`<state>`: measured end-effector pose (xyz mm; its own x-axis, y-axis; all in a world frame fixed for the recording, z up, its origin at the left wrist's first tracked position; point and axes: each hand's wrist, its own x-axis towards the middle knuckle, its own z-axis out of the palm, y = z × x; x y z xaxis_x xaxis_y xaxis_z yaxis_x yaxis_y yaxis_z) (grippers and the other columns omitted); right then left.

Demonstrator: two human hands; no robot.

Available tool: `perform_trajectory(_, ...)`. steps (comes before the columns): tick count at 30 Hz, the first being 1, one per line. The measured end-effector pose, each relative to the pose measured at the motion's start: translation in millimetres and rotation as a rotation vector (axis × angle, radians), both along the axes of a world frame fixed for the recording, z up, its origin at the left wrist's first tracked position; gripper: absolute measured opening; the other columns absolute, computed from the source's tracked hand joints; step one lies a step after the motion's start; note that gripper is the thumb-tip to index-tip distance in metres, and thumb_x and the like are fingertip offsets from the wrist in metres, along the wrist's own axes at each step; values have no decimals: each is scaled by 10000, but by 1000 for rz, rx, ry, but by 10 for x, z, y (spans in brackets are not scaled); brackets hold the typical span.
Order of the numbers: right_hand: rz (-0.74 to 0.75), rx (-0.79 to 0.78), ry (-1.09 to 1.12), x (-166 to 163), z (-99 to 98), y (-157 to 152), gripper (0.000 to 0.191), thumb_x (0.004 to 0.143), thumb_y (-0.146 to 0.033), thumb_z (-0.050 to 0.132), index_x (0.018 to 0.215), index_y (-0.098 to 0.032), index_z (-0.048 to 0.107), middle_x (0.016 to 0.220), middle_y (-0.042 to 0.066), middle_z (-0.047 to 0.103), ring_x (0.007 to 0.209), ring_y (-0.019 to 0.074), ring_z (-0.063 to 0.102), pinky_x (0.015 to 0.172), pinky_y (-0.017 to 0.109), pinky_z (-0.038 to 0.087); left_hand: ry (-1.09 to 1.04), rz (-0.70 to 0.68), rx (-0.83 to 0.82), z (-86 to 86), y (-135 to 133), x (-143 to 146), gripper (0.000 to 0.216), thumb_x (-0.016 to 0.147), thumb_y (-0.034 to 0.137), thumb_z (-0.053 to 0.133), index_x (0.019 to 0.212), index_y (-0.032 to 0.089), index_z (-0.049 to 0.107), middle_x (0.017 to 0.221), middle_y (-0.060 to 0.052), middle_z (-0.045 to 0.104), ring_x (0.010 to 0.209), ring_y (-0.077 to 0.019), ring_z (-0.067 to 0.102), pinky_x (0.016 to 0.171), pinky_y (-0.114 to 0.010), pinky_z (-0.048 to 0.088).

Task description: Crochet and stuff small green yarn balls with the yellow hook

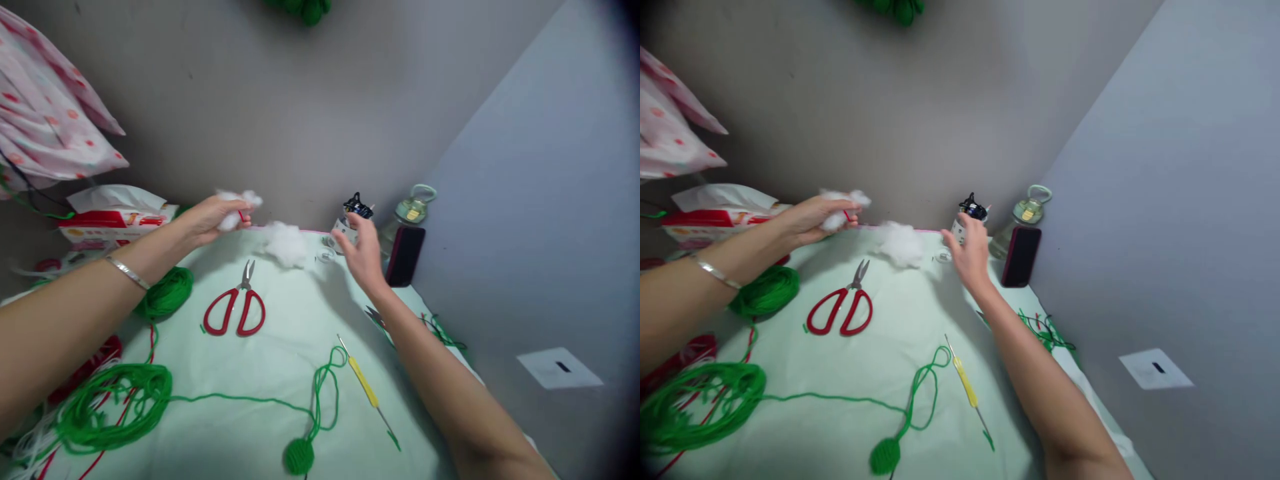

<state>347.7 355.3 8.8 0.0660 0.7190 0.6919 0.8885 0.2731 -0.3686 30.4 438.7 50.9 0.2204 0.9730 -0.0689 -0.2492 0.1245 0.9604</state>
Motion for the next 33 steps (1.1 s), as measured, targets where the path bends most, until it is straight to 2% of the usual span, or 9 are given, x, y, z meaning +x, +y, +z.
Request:
perform_trajectory(2, -208, 19, 45, 468, 18, -220, 562, 950, -576, 555, 1357, -188, 539, 1312, 173, 616, 1212, 304, 588, 1058, 483, 478, -5, -5, -6, -24, 22, -34, 107, 798, 81, 763, 777, 163, 698, 689, -25, 656, 603, -127, 588, 625, -253, 548)
perform_trajectory(4, -419, -95, 21, 873, 5, -433, 676, 914, -644, 552, 1409, -188, 491, 1361, 184, 594, 1275, 326, 551, 1081, 507, 456, 33, -8, -4, -36, 50, -67, 84, 833, 108, 742, 786, 174, 719, 707, -24, 665, 620, -125, 584, 627, -246, 540)
perform_trajectory(7, -539, -182, 23, 1219, -69, -649, 821, 841, -704, 603, 1400, -114, 484, 1353, 265, 592, 1266, 401, 543, 1058, 564, 443, 118, -43, 17, -59, 57, -78, 79, 864, 164, 707, 806, 179, 759, 723, -31, 668, 607, -120, 572, 596, -237, 525)
perform_trajectory(12, -618, -278, 32, 1242, -227, -637, 831, 816, -712, 619, 1404, -146, 461, 1346, 260, 596, 1231, 402, 568, 978, 517, 480, 168, -124, 83, -90, -28, -24, 61, 783, 220, 751, 729, 193, 739, 675, -30, 658, 608, -146, 581, 588, -254, 517)
perform_trajectory(17, -665, -299, 69, 1176, -256, -518, 898, 802, -632, 639, 1485, -113, 374, 1405, 285, 545, 1305, 428, 518, 1020, 538, 448, 263, -162, 195, -51, -102, -16, 106, 743, 265, 732, 665, 208, 689, 666, -34, 652, 619, -160, 599, 626, -271, 531)
perform_trajectory(23, -654, -358, 63, 1160, -118, -552, 958, 786, -559, 688, 1541, -110, 307, 1403, 290, 548, 1314, 440, 532, 1017, 544, 457, 468, -159, 270, -45, -35, 45, 201, 707, 366, 771, 621, 215, 669, 624, -30, 658, 567, -171, 584, 532, -269, 443)
perform_trajectory(28, -624, -382, -89, 960, 131, -663, 904, 833, -543, 678, 1555, -133, 320, 1492, 318, 471, 1327, 491, 515, 1006, 618, 458, 685, -83, 320, -167, 138, 203, 245, 626, 351, 883, 767, 227, 724, 547, 15, 641, 606, -222, 637, 560, -291, 425)
perform_trajectory(30, -499, -328, -173, 733, 192, -629, 766, 906, -495, 609, 1537, -140, 359, 1474, 287, 511, 1351, 451, 509, 1050, 602, 453, 753, -60, 334, -234, 200, 287, 308, 624, 327, 916, 842, 217, 729, 611, 11, 664, 721, -249, 685, 625, -299, 476)
perform_trajectory(33, -164, -295, -205, 265, 187, -428, 682, 941, -437, 590, 1524, -146, 390, 1479, 243, 535, 1384, 395, 494, 1140, 568, 412, 835, -94, 325, -325, 243, 403, 330, 825, 365, 823, 1070, 172, 715, 967, -54, 740, 925, -252, 707, 792, -368, 576)
